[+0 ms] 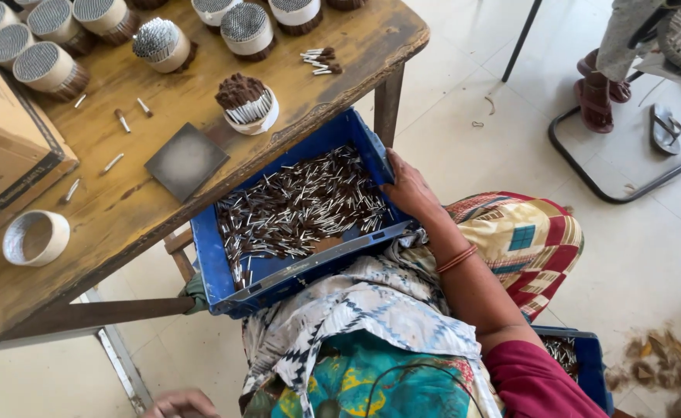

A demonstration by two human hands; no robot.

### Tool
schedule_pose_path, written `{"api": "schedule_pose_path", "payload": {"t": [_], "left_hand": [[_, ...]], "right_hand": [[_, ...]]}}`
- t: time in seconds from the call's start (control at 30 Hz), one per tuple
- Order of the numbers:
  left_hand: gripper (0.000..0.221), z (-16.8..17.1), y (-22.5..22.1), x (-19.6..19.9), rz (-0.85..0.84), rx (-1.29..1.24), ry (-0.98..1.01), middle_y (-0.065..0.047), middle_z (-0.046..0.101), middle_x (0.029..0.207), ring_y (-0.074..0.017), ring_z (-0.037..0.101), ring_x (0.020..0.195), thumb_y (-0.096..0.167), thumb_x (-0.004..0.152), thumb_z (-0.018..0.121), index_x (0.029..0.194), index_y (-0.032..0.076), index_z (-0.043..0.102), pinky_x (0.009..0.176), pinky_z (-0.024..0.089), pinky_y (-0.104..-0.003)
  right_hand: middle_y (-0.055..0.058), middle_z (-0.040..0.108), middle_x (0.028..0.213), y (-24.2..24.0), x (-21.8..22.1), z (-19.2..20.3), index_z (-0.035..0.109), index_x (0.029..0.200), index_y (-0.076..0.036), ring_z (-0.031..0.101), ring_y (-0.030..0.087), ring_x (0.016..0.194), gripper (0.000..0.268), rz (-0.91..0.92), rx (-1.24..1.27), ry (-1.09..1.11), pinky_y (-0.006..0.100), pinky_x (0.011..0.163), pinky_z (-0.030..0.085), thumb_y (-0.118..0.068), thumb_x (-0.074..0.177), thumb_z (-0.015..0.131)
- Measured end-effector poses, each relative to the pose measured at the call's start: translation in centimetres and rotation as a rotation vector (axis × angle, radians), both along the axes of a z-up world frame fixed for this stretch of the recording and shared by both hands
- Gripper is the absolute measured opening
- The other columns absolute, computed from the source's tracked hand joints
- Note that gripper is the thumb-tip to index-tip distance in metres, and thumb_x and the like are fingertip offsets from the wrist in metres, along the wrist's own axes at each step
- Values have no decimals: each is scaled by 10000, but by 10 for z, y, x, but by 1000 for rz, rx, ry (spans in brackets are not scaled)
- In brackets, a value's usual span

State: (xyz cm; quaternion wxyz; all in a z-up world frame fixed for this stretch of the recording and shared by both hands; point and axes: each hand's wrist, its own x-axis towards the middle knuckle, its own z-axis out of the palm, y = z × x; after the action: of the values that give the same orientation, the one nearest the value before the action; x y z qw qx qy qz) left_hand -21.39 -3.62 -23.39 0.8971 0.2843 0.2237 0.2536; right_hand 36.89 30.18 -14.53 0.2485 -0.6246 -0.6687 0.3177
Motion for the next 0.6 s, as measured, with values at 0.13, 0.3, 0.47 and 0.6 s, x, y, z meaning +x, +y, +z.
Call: {"api": "schedule_pose_path", "payload": {"t": [0.13,0.3,0.47,0.6], "left_hand": [[460,158,135,133,403,220,251,-207,750,834,-302,772,736,391,973,697,1065,-60,679,578,609,-413],[1230,67,297,220,-237,975,1658,-376,310,1565,-462,326,1476,773,774,693,1550,-84,273,1223,270,-484],[1437,24,367,248,-135,842,1802,-373,114,1596,-482,106,1500,817,691,756,1539,-145,109,1190,199,-521],[1367,-1,365,266,172,959,1374,-317,235,1642,-442,237,1528,718,615,811,1560,-79,227,1249,257,-482]], "right_hand": [[282,576,1383,-4,3,-11,347,1553,-41,545,429,1296,811,50,47,-28,453,1079,433,-120,839,725],[280,484,1482,-16,-9,12,375,1543,-12,444,436,1380,800,79,324,-238,517,1134,349,-110,832,727],[216,456,1530,8,-37,46,452,1492,-48,382,398,1449,789,394,511,-495,546,1175,312,-184,789,783],[204,444,1521,55,-92,32,465,1505,-28,372,403,1440,846,750,269,-447,530,1144,318,-364,797,786]]}}
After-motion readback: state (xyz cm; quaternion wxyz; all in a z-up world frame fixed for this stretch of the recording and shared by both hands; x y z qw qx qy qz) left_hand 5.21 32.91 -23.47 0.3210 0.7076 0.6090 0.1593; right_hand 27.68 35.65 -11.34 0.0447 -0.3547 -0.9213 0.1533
